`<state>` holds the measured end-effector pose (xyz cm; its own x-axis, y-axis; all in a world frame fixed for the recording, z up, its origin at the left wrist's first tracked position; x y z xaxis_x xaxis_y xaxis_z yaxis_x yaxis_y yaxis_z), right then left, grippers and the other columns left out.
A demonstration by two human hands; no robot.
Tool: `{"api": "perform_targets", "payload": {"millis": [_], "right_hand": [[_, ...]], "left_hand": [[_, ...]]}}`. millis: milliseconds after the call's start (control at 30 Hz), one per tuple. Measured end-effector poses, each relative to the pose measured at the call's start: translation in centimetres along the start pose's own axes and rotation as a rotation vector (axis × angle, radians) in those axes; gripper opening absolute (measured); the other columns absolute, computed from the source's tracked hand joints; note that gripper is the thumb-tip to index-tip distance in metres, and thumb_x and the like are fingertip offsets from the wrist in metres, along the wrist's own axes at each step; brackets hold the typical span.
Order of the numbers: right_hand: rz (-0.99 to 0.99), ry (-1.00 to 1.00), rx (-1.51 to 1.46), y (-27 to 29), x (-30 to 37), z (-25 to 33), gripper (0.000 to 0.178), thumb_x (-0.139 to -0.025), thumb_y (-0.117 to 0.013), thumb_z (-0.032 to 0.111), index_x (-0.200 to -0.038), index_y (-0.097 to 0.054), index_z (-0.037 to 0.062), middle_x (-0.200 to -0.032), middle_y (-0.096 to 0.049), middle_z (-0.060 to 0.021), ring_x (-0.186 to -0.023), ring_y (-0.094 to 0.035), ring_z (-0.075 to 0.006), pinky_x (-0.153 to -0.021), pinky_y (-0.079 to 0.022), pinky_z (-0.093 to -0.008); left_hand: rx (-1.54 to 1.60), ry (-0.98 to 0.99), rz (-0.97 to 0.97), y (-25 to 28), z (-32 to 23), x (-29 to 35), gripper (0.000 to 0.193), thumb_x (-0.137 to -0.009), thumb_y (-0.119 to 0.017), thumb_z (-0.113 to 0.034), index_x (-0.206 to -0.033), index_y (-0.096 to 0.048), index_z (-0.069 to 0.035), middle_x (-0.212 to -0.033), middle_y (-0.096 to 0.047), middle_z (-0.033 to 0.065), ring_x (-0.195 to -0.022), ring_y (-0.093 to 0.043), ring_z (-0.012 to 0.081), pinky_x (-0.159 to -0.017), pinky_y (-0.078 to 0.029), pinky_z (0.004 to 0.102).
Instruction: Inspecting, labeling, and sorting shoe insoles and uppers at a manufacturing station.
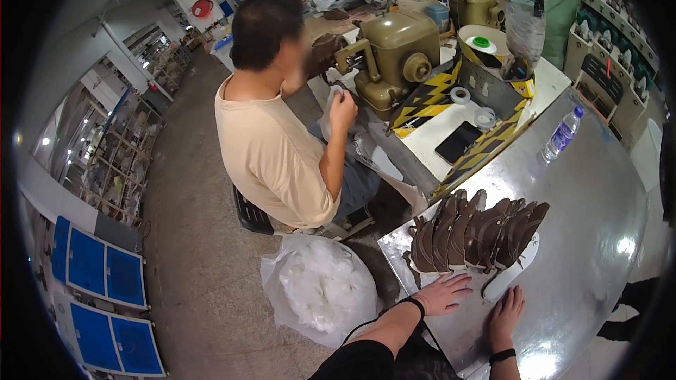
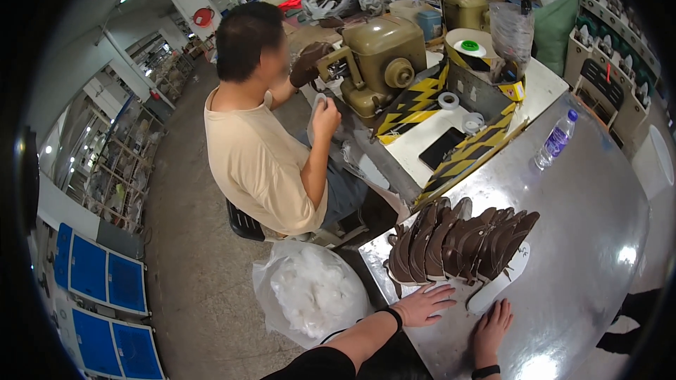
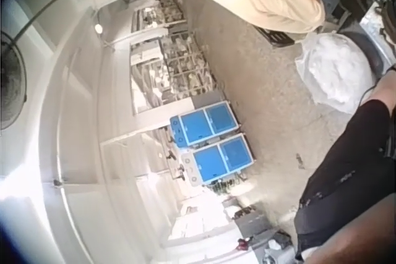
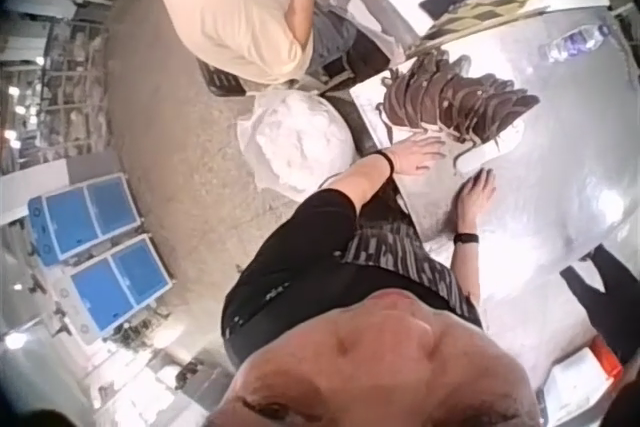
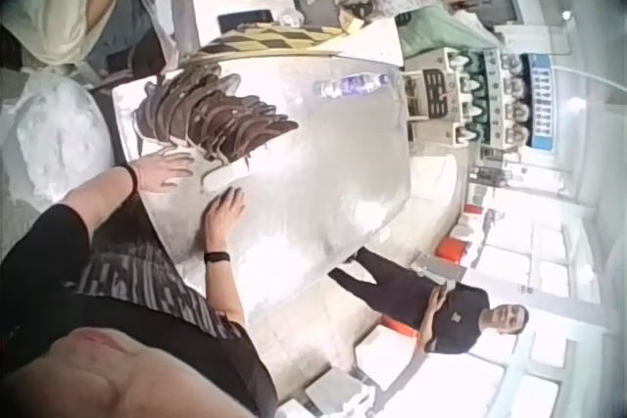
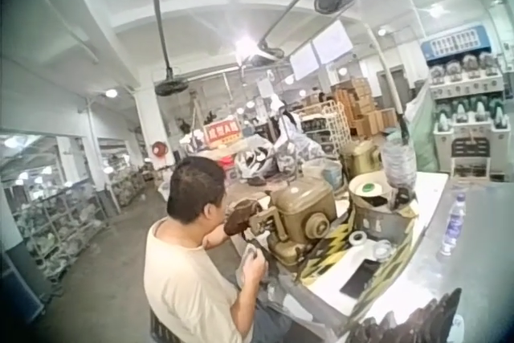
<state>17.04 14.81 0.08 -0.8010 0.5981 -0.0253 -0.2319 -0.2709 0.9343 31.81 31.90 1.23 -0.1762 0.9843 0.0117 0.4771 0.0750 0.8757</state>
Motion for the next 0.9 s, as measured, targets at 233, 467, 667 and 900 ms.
{"api": "perform_targets", "payload": {"millis": [233, 467, 667, 900], "right_hand": [[0.010, 0.018, 0.118, -0.7, 0.1, 0.7, 0.053, -0.088, -0.046, 0.013, -0.136, -0.032, -0.0051, -0.144, -0.029, -0.0219, -0.138, -0.020, -0.0368, -0.112, -0.011, -0.0510], [0.020, 0.029, 0.126, -0.4, 0.1, 1.4, 0.055, -0.088, -0.044, 0.012, -0.137, -0.028, -0.0060, -0.145, -0.027, -0.0224, -0.138, -0.018, -0.0367, -0.113, -0.009, -0.0512], [-0.008, 0.045, 0.140, -0.5, 0.2, 1.3, 0.054, -0.089, -0.043, 0.012, -0.137, -0.029, -0.0060, -0.145, -0.027, -0.0222, -0.138, -0.019, -0.0362, -0.113, -0.008, -0.0508], [-0.006, 0.021, 0.129, -0.3, 0.2, 1.4, 0.050, -0.090, -0.041, 0.012, -0.136, -0.031, -0.0056, -0.144, -0.029, -0.0216, -0.138, -0.020, -0.0347, -0.113, -0.009, -0.0497]], "left_hand": [[0.043, 0.011, 0.002, 0.6, 0.0, -0.1, 0.054, -0.085, -0.054, -0.030, -0.136, -0.041, -0.016, -0.147, -0.028, 0.0092, -0.138, -0.022, 0.0240, -0.111, -0.019, 0.0456], [0.016, -0.001, -0.037, 0.4, 0.3, 0.1, 0.053, -0.085, -0.054, -0.031, -0.135, -0.042, -0.017, -0.146, -0.030, 0.0092, -0.138, -0.022, 0.0235, -0.111, -0.019, 0.0459], [0.016, 0.000, -0.008, 0.4, 0.1, 0.0, 0.053, -0.086, -0.053, -0.031, -0.136, -0.042, -0.017, -0.146, -0.029, 0.0095, -0.139, -0.022, 0.0236, -0.111, -0.019, 0.0459], [0.010, -0.002, -0.007, 0.3, 0.2, 0.0, 0.053, -0.087, -0.053, -0.031, -0.136, -0.041, -0.017, -0.147, -0.028, 0.0094, -0.139, -0.021, 0.0240, -0.111, -0.019, 0.0465]]}}
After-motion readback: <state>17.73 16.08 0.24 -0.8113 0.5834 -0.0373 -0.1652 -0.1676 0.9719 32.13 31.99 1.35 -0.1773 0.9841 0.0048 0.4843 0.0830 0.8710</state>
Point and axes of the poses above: each hand's wrist, its own x-axis away from the middle knuckle, its own y-axis out of the back of the hand, z = x × y, the point moved 5 cm from there along -x, towards the middle knuckle
